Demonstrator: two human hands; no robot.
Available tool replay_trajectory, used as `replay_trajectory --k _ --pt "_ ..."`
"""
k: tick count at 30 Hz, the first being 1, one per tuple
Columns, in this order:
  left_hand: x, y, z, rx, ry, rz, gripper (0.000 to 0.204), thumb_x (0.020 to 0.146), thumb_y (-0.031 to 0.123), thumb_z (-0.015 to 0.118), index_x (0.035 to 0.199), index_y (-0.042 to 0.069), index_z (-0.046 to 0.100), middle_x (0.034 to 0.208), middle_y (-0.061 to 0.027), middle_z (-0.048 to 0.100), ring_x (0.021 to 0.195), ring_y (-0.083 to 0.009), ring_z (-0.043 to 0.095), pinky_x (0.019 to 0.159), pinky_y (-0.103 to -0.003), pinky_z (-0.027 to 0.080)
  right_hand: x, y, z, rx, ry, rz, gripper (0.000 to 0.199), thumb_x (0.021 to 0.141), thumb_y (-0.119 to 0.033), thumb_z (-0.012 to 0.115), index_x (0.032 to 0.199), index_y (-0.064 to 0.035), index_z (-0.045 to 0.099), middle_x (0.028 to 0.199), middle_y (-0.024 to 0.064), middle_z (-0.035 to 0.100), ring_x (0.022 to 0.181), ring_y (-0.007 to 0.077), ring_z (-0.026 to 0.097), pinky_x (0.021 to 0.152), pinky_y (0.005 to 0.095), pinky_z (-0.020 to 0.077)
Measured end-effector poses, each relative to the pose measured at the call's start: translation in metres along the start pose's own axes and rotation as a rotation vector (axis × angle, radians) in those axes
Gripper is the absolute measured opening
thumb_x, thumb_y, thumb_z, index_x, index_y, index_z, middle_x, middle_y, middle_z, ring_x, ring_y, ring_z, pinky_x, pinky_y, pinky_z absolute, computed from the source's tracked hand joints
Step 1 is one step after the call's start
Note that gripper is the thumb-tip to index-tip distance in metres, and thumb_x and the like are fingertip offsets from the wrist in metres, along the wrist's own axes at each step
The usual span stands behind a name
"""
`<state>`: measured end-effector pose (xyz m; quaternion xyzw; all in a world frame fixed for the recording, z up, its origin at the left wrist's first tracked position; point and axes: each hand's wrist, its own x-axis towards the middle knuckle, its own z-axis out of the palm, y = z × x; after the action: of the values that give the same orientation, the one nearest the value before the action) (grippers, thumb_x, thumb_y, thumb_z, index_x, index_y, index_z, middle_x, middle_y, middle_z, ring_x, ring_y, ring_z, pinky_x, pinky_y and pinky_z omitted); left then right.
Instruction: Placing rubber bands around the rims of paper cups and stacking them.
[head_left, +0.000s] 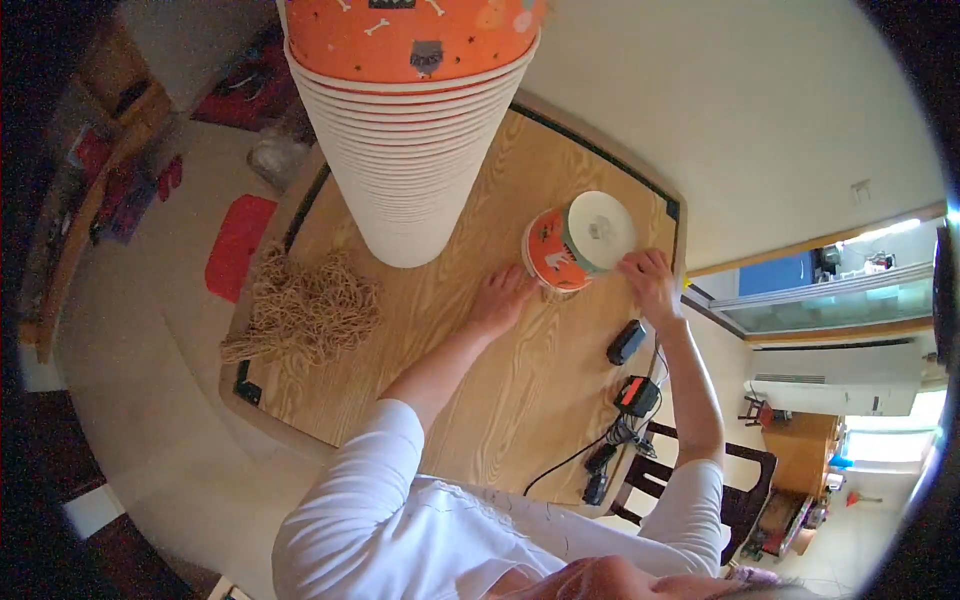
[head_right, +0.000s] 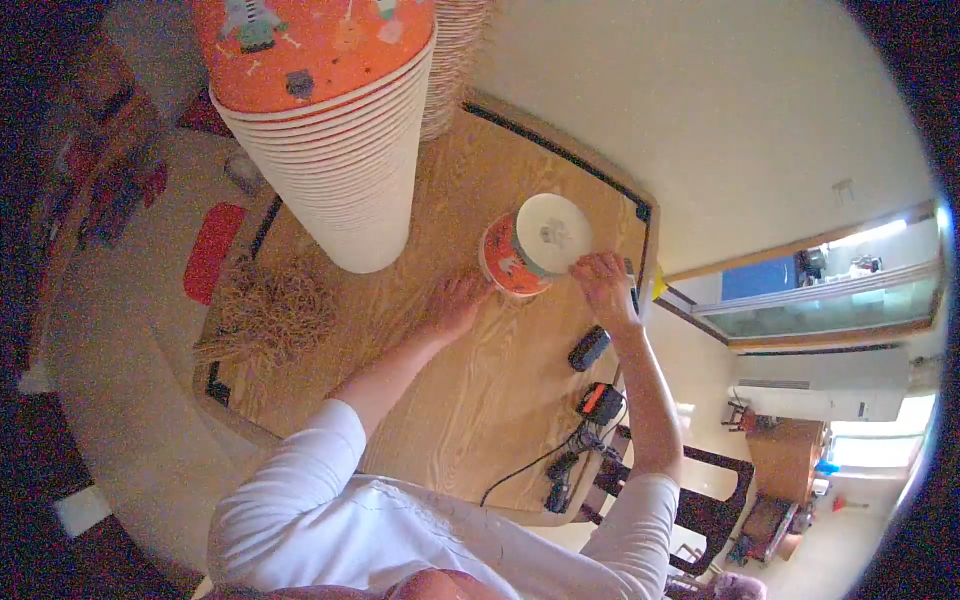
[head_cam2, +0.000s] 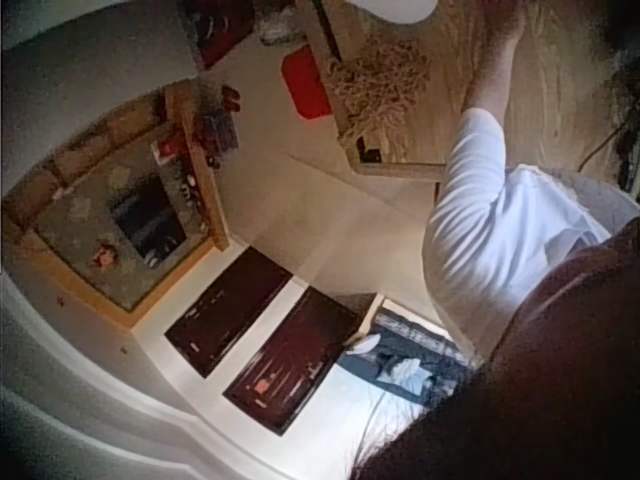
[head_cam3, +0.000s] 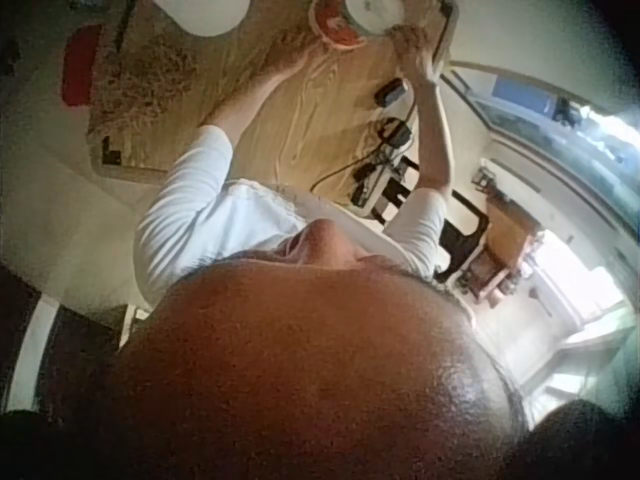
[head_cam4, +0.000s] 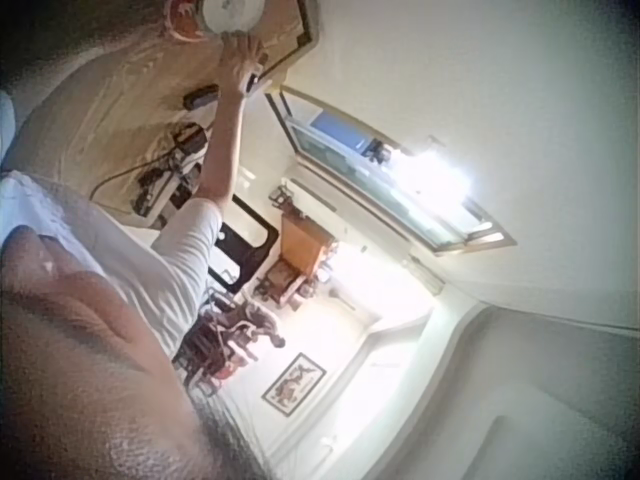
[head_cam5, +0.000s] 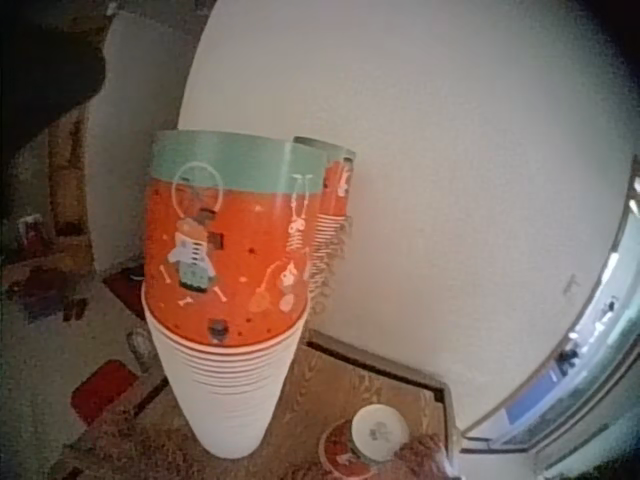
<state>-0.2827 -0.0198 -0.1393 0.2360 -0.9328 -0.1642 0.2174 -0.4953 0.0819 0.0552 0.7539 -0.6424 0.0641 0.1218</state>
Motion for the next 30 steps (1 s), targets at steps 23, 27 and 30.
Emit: replay_trajectory --k 23,27,30 --pt "-0.002 -0.001 -0.002 0.05 -0.01 0.001 0.044 0.082 0.017 0.038 0.125 0.023 0.04 0.12 -0.0152 0.044 0.11 -0.0303 0.041 0.089 -0.045 0.031 -0.001 -0.004 0.008 0.157 0.112 0.137 0.016 0.065 0.001 0.062 0.079 -0.0065 0.059 0.083 0.0074 0.057 0.084 0.026 0.053 0.074 0.0362 0.0427" --pt "-0.002 -0.002 0.0 0.041 0.037 0.016 0.043 0.081 0.017 0.039 0.124 0.023 0.041 0.12 -0.0154 0.043 0.111 -0.0314 0.041 0.089 -0.045 0.032 -0.001 -0.005 0.009 0.167 0.059 0.157 0.021 0.06 -0.001 0.06 0.08 -0.0074 0.059 0.087 0.0075 0.058 0.087 0.0274 0.053 0.08 0.0414 0.0398" --pt "-0.002 -0.002 0.0 0.045 0.038 0.016 0.043 0.081 0.018 0.04 0.124 0.023 0.041 0.121 -0.0158 0.043 0.111 -0.032 0.04 0.088 -0.045 0.033 -0.002 -0.006 0.007 0.08 0.031 0.108 0.022 0.061 -0.002 0.058 0.082 -0.0076 0.059 0.088 0.0074 0.058 0.088 0.0273 0.053 0.082 0.0418 0.039"
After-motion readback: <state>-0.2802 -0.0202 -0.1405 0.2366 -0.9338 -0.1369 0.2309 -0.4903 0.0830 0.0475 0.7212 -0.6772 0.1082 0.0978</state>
